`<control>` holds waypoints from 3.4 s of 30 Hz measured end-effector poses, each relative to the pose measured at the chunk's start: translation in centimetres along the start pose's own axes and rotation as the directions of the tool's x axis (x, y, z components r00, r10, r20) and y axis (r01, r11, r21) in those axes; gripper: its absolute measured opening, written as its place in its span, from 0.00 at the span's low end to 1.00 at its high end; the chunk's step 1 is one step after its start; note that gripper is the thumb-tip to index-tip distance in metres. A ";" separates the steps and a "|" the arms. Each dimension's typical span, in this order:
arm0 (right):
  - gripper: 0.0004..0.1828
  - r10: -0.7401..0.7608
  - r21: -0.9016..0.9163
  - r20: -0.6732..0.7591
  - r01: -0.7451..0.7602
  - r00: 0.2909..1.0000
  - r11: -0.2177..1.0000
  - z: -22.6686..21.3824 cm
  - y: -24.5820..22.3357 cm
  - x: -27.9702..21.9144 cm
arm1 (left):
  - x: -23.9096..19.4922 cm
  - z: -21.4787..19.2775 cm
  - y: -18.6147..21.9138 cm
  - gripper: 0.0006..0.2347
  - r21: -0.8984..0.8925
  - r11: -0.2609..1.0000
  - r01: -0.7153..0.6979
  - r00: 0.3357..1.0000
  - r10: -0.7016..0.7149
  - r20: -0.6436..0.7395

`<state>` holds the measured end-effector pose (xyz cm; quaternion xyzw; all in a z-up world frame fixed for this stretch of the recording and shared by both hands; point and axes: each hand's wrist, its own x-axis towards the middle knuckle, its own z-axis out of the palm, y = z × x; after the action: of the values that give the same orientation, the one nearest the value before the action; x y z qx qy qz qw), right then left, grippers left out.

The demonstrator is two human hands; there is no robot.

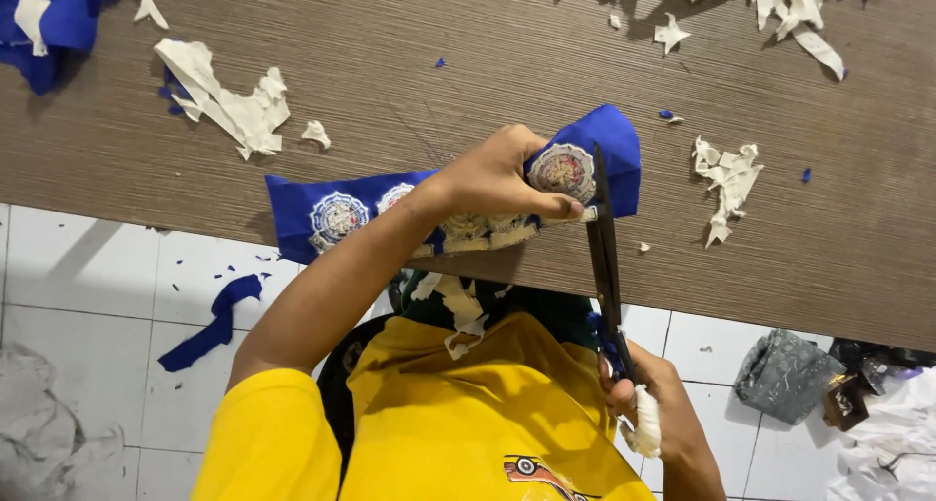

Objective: Cutting out individual embroidered patches from a strip of blue fabric using scissors

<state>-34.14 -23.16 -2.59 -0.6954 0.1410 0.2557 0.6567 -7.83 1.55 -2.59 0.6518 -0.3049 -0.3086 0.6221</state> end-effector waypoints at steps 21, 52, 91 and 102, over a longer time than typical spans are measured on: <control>0.36 -0.075 -0.135 -0.044 0.068 0.996 0.989 0.1 -0.3 0.1 | 0.1 -0.1 0.0 0.10 0.063 0.998 0.000 1.000 0.001 -0.008; 0.44 0.038 0.125 -0.147 -0.019 0.988 0.992 2.8 -0.5 0.9 | -1.0 4.0 0.5 0.13 -0.256 0.967 0.005 0.946 -0.087 -0.313; 0.30 -0.080 0.105 -0.175 0.100 0.981 0.989 0.8 0.2 0.1 | -1.4 4.0 0.7 0.10 -0.336 0.938 -0.087 0.949 -0.025 -0.316; 0.53 0.147 0.035 0.070 -0.150 0.987 0.988 -3.4 0.3 -0.9 | -1.3 3.9 0.5 0.08 -0.203 0.977 -0.072 0.955 0.009 -0.296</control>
<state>-34.48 -26.71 -2.29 -0.6606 0.1754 0.3242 0.6540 -11.67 0.11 -2.23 0.6141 -0.1882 -0.2260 0.7324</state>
